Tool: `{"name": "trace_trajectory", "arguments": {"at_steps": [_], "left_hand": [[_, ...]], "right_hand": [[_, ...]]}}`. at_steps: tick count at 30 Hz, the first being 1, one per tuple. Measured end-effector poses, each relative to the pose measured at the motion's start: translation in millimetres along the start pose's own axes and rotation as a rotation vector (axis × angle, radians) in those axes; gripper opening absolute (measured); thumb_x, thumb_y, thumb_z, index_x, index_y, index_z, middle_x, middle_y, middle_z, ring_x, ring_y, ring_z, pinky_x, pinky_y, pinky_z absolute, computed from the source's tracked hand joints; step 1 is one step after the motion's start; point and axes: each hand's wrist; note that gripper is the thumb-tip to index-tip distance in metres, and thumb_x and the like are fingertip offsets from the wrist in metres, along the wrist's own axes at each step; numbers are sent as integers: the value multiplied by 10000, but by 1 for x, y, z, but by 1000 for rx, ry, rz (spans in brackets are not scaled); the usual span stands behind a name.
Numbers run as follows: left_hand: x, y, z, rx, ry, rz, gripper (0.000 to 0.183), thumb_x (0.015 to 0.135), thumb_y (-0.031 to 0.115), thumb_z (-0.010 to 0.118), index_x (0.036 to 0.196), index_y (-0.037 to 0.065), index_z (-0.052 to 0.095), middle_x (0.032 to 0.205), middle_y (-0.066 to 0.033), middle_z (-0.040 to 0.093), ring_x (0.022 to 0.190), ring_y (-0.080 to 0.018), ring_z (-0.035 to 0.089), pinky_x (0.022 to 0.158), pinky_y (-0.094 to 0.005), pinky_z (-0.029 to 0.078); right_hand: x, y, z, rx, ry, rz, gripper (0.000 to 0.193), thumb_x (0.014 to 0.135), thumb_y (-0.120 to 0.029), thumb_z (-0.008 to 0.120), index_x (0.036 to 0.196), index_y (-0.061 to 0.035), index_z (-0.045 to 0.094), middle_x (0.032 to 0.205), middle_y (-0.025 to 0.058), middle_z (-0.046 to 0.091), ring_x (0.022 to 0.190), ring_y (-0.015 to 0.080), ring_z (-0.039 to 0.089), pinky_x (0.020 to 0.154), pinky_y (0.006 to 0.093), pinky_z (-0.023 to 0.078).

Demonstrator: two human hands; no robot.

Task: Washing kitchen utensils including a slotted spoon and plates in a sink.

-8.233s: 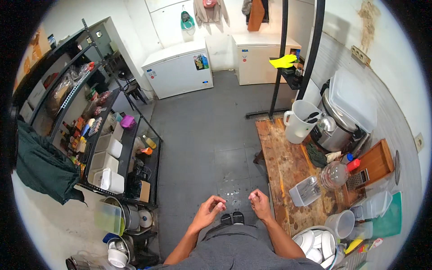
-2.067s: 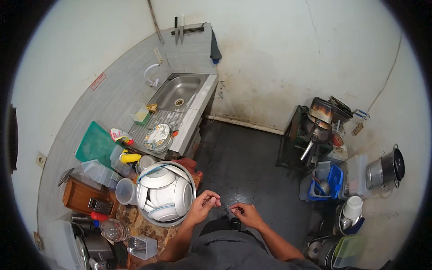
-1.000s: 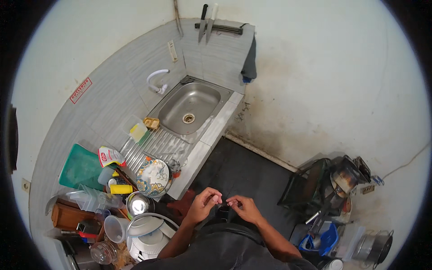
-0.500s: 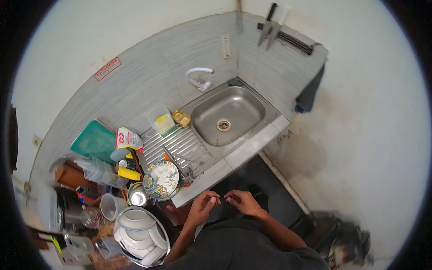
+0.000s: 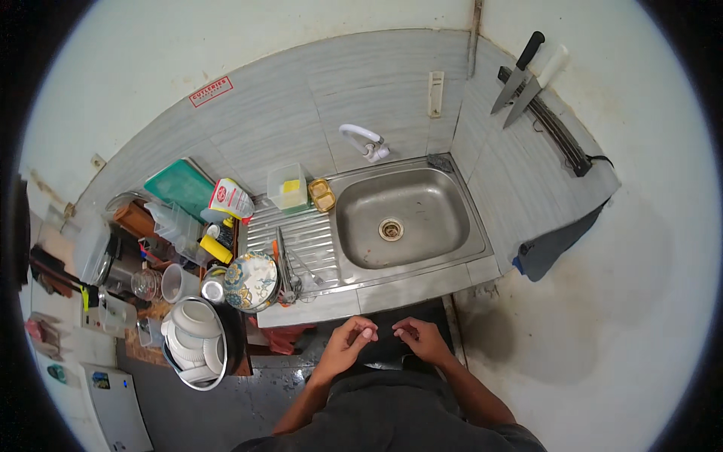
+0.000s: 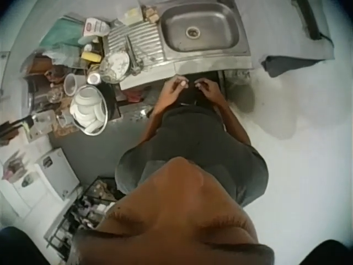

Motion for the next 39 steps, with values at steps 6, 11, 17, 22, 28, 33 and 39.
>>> {"name": "trace_trajectory", "arguments": {"at_steps": [6, 11, 17, 22, 28, 33, 39], "left_hand": [[8, -10, 39, -2, 89, 15, 162, 1080, 143, 579, 1156, 3, 608, 1002, -42, 660, 953, -109, 630, 869, -268, 500], [4, -11, 59, 23, 158, 20, 163, 1081, 142, 576, 1155, 0, 606, 1016, -49, 659, 961, -114, 632, 885, -273, 499], [-8, -9, 64, -8, 240, -35, 164, 1084, 144, 571, 1155, 1, 606, 1027, -54, 659, 973, -118, 634, 895, -282, 504], [-6, -6, 50, 38, 182, -15, 172, 1078, 149, 586, 1164, 2, 610, 1044, -53, 663, 953, -124, 645, 898, -298, 516], [-15, -2, 24, 108, 291, 32, 202, 1058, 177, 624, 1136, -9, 630, 973, -62, 687, 902, -139, 663, 841, -309, 530], [-68, -23, 4, 414, 404, -108, 218, 1034, 202, 658, 1098, -7, 653, 931, -93, 692, 886, -174, 678, 788, -320, 535], [-140, -37, 10, 378, 696, -200, 214, 1022, 191, 672, 1067, -18, 662, 945, -103, 709, 858, -176, 686, 775, -318, 535]], "right_hand": [[3, 5, -38, 3, -60, -3, 168, 1006, -57, 644, 1154, -7, 707, 988, 102, 772, 931, 130, 731, 808, 273, 557], [8, 18, -51, 35, -124, -64, 168, 999, -50, 646, 1149, -9, 710, 983, 94, 771, 912, 123, 729, 781, 269, 556], [18, 12, -51, -27, -210, -72, 171, 997, -50, 647, 1150, -2, 708, 984, 99, 773, 900, 112, 720, 770, 272, 555], [28, 13, -41, -14, -208, -101, 180, 999, -70, 655, 1154, 7, 707, 969, 96, 773, 903, 107, 715, 751, 276, 549], [56, 1, -15, -231, -366, -165, 180, 968, -114, 698, 1119, -21, 730, 913, 94, 756, 850, 131, 721, 760, 296, 558], [150, 22, 54, -438, -542, -265, 184, 944, -166, 722, 1036, -6, 721, 921, 89, 752, 840, 191, 731, 732, 325, 593], [279, 75, 155, -166, -281, 606, 426, 965, -253, 725, 1043, 151, 615, 850, 244, 695, 639, 328, 729, 567, 490, 666]]}}
Point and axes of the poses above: each hand's wrist, its own x-axis towards the middle knuckle, its own z-axis out of the palm, y = z × x
